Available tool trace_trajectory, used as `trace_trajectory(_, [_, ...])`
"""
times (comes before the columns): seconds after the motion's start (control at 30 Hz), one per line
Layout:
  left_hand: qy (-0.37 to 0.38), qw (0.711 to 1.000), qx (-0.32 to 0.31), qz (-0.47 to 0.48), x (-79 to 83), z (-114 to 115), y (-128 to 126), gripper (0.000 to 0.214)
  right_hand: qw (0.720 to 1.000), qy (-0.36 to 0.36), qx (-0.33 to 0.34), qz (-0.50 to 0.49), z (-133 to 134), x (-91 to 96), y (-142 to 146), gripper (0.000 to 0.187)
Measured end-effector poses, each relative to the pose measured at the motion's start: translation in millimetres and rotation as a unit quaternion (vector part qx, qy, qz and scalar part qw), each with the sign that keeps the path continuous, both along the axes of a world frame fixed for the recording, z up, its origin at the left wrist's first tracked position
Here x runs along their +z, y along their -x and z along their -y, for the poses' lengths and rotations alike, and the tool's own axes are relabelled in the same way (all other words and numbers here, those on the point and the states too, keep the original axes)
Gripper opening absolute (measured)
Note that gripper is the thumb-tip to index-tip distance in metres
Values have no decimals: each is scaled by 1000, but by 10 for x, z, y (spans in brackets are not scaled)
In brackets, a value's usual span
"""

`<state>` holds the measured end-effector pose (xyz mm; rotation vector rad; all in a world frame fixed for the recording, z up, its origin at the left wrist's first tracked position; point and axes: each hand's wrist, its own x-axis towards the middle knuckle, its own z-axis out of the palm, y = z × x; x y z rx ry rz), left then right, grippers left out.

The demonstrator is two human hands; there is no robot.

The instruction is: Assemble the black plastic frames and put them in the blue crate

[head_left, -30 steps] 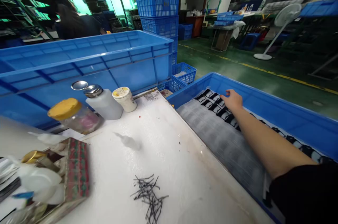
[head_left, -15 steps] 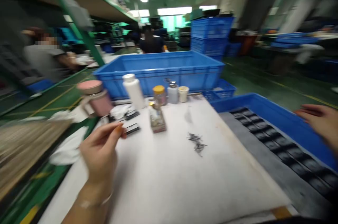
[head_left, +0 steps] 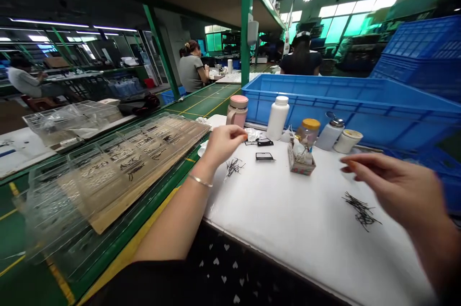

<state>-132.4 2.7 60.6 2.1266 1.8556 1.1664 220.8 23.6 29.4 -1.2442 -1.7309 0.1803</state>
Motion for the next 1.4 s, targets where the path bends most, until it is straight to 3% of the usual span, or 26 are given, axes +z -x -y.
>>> trace_trajectory(0.07, [54,992,-1,-115,-88,-150,-158,17,998,-8,50,-27,21,-78,290,19])
trace_trajectory(0.17, [96,974,-24,-203,-265,-374,-473,11,996,-68,52,-5,-33,-337,494,17])
trace_trajectory(0.27, [110,954,-49,-273,-459,-535,-730,13,999,-35,36,-9,-110,-542,409,16])
trace_trajectory(0.4, [95,938,-72,-326,-616,-652,-806,23,988,34,-37,-148,-189,-550,204,18])
trace_trajectory(0.57, [44,935,-51,-349,-506,-532,-687,19,965,54,-37,-253,-224,-421,180,21])
trace_trajectory(0.67, [-7,939,-41,-341,-343,-271,-749,22,947,138,39,-288,-181,-358,212,26])
trace_trajectory(0.8, [-189,918,-114,-330,-200,13,-1017,17,852,345,236,-315,-92,-286,253,47])
trace_trajectory(0.87, [-245,894,-172,-333,-180,43,-1173,16,827,366,280,-322,-72,-261,251,46])
trace_trajectory(0.97, [-276,882,-231,-303,-183,-35,-1384,12,851,297,235,-364,-105,-224,167,34])
trace_trajectory(1.03, [-278,899,-245,-234,-198,-120,-1513,13,857,213,143,-446,-158,-188,52,26])
trace_trajectory(1.07, [-267,911,-249,-194,-213,-161,-1581,15,848,168,90,-495,-188,-166,-17,22])
trace_trajectory(1.13, [-212,929,-264,-147,-265,-230,-1739,16,811,97,2,-577,-238,-121,-153,15])
trace_trajectory(1.2, [-123,932,-300,-160,-351,-282,-1924,12,782,61,-43,-618,-269,-87,-259,12])
trace_trajectory(1.3, [3,906,-363,-218,-518,-342,-2208,14,779,44,-59,-623,-291,-83,-327,13])
trace_trajectory(1.4, [63,879,-416,-225,-673,-401,-2423,17,786,40,-51,-615,-308,-120,-325,15])
